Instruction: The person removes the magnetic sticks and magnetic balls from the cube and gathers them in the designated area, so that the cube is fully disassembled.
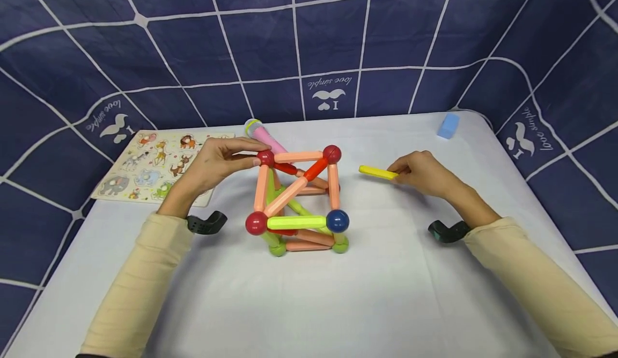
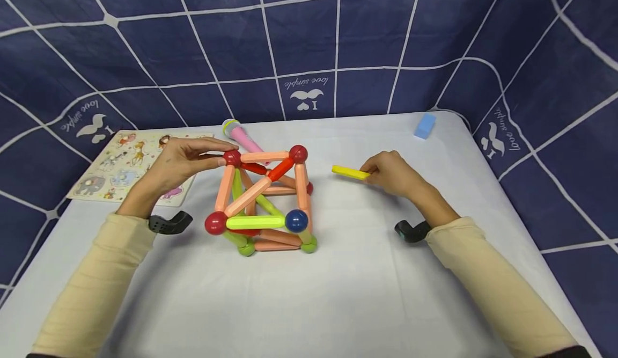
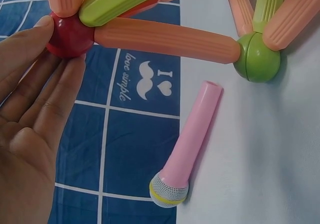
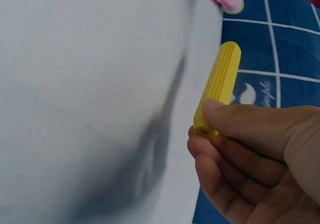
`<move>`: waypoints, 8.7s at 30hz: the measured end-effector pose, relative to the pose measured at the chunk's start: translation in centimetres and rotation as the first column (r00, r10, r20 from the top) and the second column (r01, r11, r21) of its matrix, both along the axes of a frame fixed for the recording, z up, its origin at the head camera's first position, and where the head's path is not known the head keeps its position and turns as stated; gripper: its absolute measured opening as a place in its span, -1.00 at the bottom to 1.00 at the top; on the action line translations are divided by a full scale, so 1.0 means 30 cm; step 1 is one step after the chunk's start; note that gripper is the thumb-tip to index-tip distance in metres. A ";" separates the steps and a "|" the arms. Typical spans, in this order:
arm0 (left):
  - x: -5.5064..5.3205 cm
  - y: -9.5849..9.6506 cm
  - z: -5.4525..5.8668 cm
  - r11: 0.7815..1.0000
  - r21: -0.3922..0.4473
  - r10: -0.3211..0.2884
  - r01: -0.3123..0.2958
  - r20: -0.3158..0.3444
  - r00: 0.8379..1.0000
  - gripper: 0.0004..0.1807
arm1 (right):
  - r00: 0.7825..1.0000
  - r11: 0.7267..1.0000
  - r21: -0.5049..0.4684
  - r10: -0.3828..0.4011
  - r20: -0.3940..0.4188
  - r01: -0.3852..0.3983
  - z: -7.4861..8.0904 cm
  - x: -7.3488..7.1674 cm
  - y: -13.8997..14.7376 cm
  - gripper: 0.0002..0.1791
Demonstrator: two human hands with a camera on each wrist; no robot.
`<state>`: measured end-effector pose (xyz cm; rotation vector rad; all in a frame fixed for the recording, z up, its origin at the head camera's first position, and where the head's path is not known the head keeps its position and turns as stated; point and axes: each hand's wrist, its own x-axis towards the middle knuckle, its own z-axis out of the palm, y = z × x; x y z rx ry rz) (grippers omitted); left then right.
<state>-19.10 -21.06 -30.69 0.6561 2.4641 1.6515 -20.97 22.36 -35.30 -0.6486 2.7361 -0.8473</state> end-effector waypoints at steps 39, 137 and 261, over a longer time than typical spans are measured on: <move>-0.009 -0.012 0.005 1.000 0.013 -0.026 0.027 -0.007 1.000 -0.65 | 0.978 0.974 -0.130 0.168 -0.121 -0.184 0.244 0.276 -0.235 -0.67; 0.000 -0.003 0.008 1.000 0.019 -0.023 0.022 0.022 0.999 -0.63 | 0.974 0.970 -0.120 -0.197 0.108 0.210 -0.073 -0.116 -0.198 -0.62; 0.010 -0.016 0.007 0.999 0.044 -0.004 0.002 0.050 0.999 -0.63 | 0.963 0.994 0.106 0.061 -0.263 -0.034 -0.082 0.065 -0.292 -0.77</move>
